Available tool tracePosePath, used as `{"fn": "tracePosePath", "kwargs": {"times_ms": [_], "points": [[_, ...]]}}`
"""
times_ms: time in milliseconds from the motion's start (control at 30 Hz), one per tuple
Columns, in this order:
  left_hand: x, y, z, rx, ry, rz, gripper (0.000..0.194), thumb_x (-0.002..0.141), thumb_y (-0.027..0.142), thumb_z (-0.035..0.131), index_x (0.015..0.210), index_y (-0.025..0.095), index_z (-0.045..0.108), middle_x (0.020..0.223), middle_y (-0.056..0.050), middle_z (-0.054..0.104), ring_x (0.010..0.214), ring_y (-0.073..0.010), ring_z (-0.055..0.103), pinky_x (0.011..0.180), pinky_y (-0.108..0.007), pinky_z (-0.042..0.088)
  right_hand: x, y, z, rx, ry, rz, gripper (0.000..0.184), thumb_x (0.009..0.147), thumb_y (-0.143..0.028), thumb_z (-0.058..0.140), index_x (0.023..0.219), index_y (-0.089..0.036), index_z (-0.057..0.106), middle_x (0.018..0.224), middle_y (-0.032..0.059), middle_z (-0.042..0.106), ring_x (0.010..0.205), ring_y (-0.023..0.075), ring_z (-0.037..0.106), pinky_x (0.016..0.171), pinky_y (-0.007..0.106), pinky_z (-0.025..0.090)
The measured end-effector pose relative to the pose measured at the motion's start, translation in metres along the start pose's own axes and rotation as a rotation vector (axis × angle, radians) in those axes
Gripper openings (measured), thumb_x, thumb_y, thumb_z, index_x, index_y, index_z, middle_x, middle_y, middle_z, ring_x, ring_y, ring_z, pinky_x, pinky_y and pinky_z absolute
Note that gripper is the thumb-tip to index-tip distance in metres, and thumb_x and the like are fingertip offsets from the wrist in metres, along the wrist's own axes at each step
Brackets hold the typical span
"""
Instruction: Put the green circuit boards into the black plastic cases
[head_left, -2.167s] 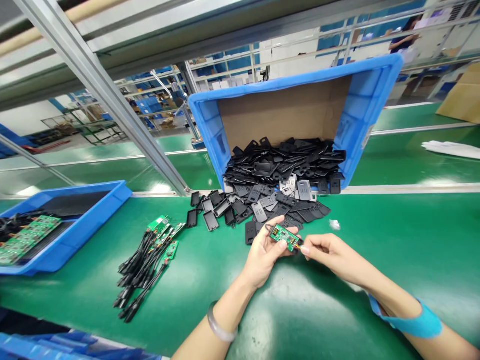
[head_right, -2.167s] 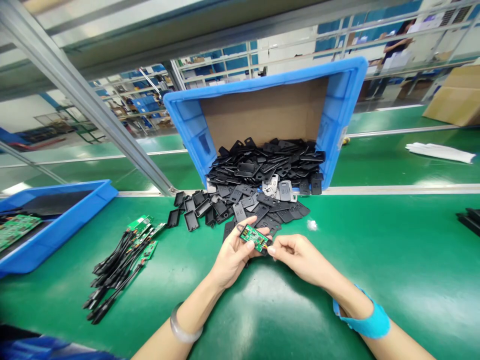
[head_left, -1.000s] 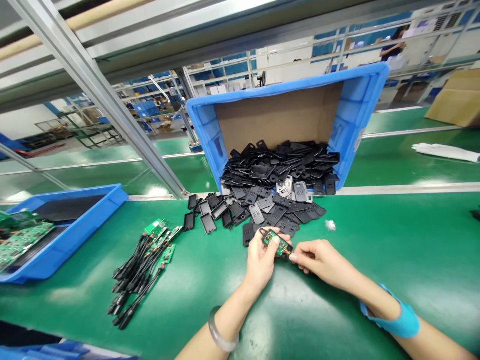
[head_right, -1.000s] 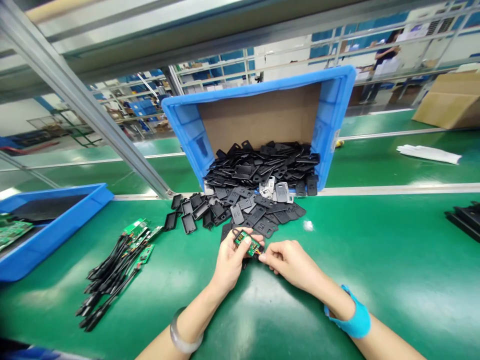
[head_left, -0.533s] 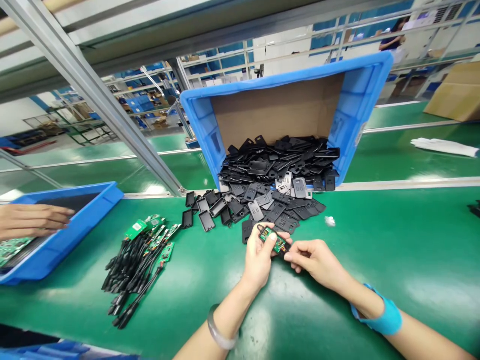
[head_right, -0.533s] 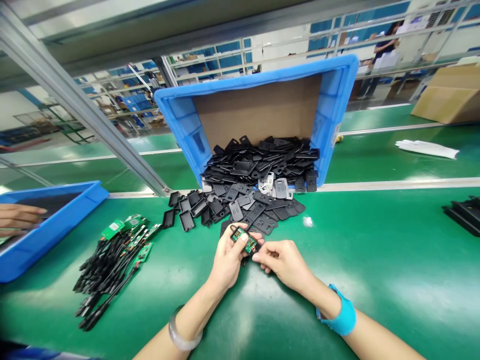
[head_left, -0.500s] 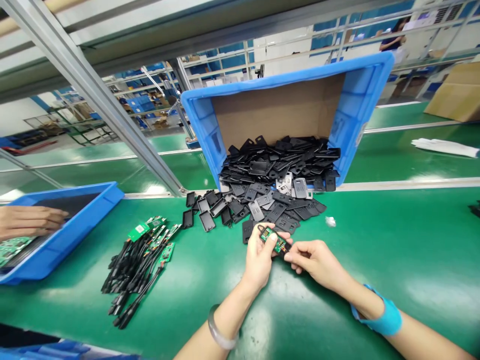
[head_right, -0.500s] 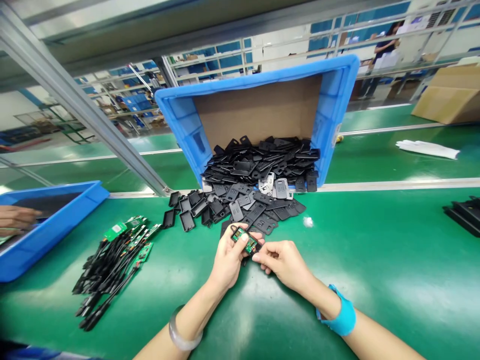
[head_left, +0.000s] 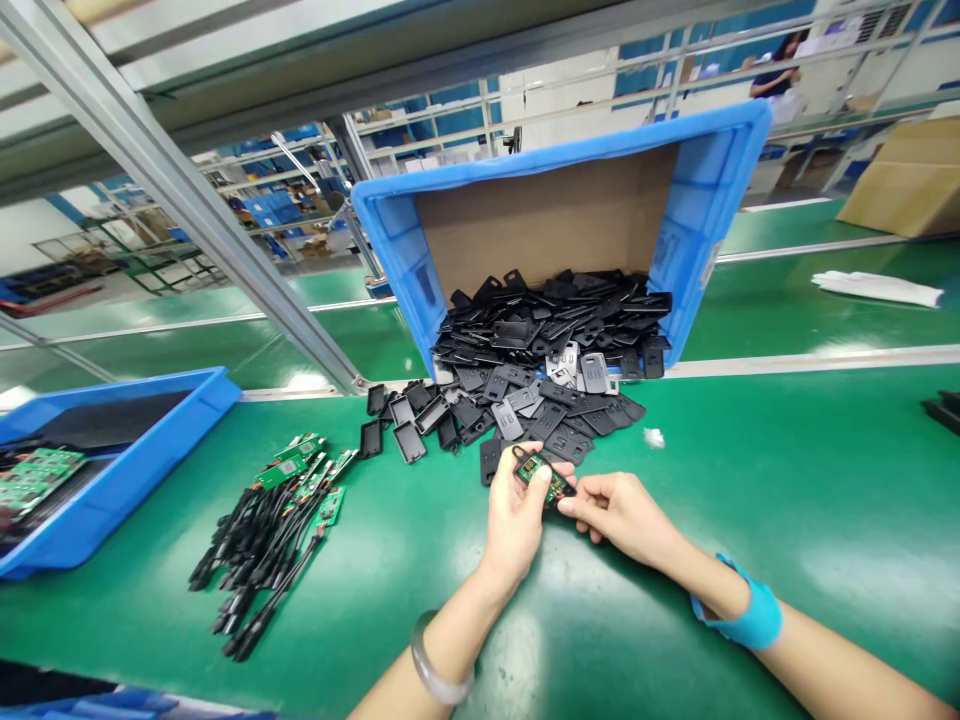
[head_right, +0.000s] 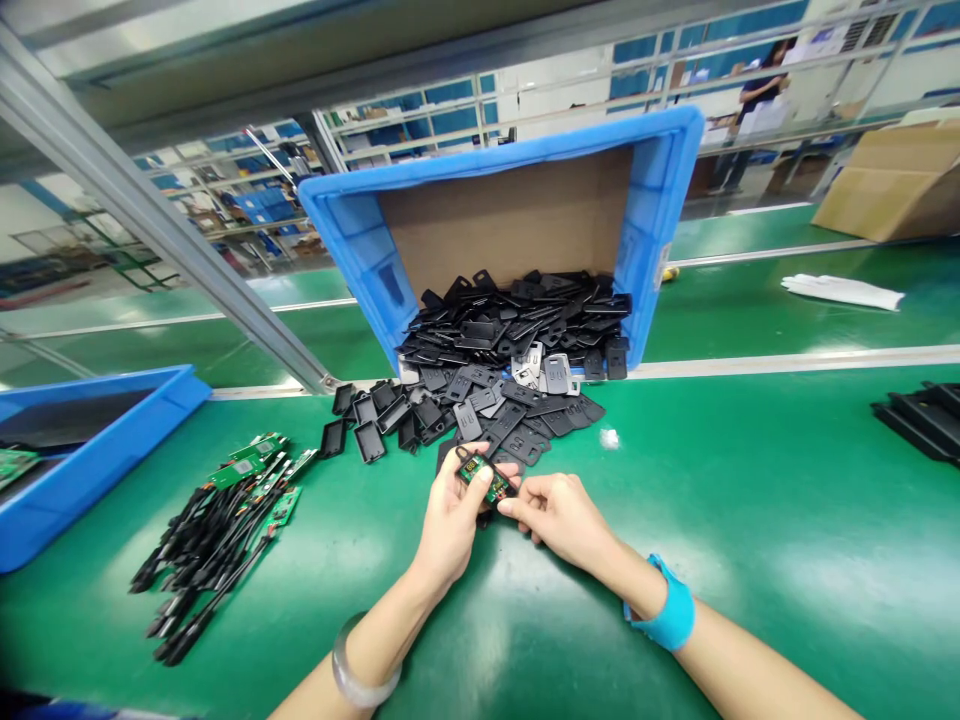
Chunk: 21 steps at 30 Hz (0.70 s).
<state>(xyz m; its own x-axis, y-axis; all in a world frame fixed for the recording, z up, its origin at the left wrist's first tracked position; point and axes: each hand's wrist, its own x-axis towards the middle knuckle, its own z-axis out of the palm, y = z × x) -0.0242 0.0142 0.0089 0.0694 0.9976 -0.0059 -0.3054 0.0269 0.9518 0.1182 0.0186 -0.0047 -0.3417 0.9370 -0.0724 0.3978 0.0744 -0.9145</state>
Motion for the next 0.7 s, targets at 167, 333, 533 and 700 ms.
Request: {"fn": "tracePosePath", "kwargs": {"times_ms": [167, 333, 533, 700], "points": [[0.004, 0.0, -0.001, 0.083, -0.024, -0.095, 0.021, 0.082, 0.028, 0.055, 0.099, 0.017, 0.05, 0.072, 0.0, 0.064, 0.059, -0.0102, 0.06, 0.055, -0.019, 0.047, -0.003, -0.004, -0.007, -0.268, 0.196, -0.299, 0.033, 0.083, -0.038, 0.057, 0.058, -0.016, 0.056, 0.052, -0.0029, 0.051, 0.048, 0.009, 0.045, 0.046, 0.021, 0.033], [0.004, -0.01, -0.002, 0.391, -0.173, -0.154, 0.02, 0.082, 0.029, 0.05, 0.099, 0.019, 0.053, 0.066, 0.003, 0.06, 0.044, -0.0079, 0.051, 0.035, -0.015, 0.036, -0.003, 0.0, -0.019, -0.525, 0.359, -0.642, 0.019, 0.091, -0.022, 0.045, 0.097, -0.019, 0.063, 0.084, 0.0059, 0.062, 0.075, 0.0144, 0.056, 0.067, 0.024, 0.044], [0.002, -0.014, -0.003, 0.634, -0.228, -0.032, 0.015, 0.084, 0.024, 0.046, 0.093, 0.019, 0.056, 0.067, 0.001, 0.065, 0.05, -0.0084, 0.054, 0.045, -0.017, 0.041, -0.004, 0.006, -0.022, -0.788, 0.348, -0.766, 0.022, 0.091, -0.016, 0.044, 0.098, -0.02, 0.064, 0.085, 0.0067, 0.063, 0.077, 0.0151, 0.055, 0.066, 0.025, 0.043], [0.001, -0.013, -0.002, 0.703, -0.222, 0.011, 0.016, 0.083, 0.021, 0.045, 0.093, 0.019, 0.057, 0.067, 0.001, 0.067, 0.054, -0.0102, 0.058, 0.05, -0.019, 0.044, -0.002, 0.007, -0.02, -0.73, 0.348, -0.778, 0.02, 0.091, -0.016, 0.045, 0.094, -0.017, 0.064, 0.082, 0.0065, 0.064, 0.074, 0.0152, 0.055, 0.065, 0.025, 0.043]]}}
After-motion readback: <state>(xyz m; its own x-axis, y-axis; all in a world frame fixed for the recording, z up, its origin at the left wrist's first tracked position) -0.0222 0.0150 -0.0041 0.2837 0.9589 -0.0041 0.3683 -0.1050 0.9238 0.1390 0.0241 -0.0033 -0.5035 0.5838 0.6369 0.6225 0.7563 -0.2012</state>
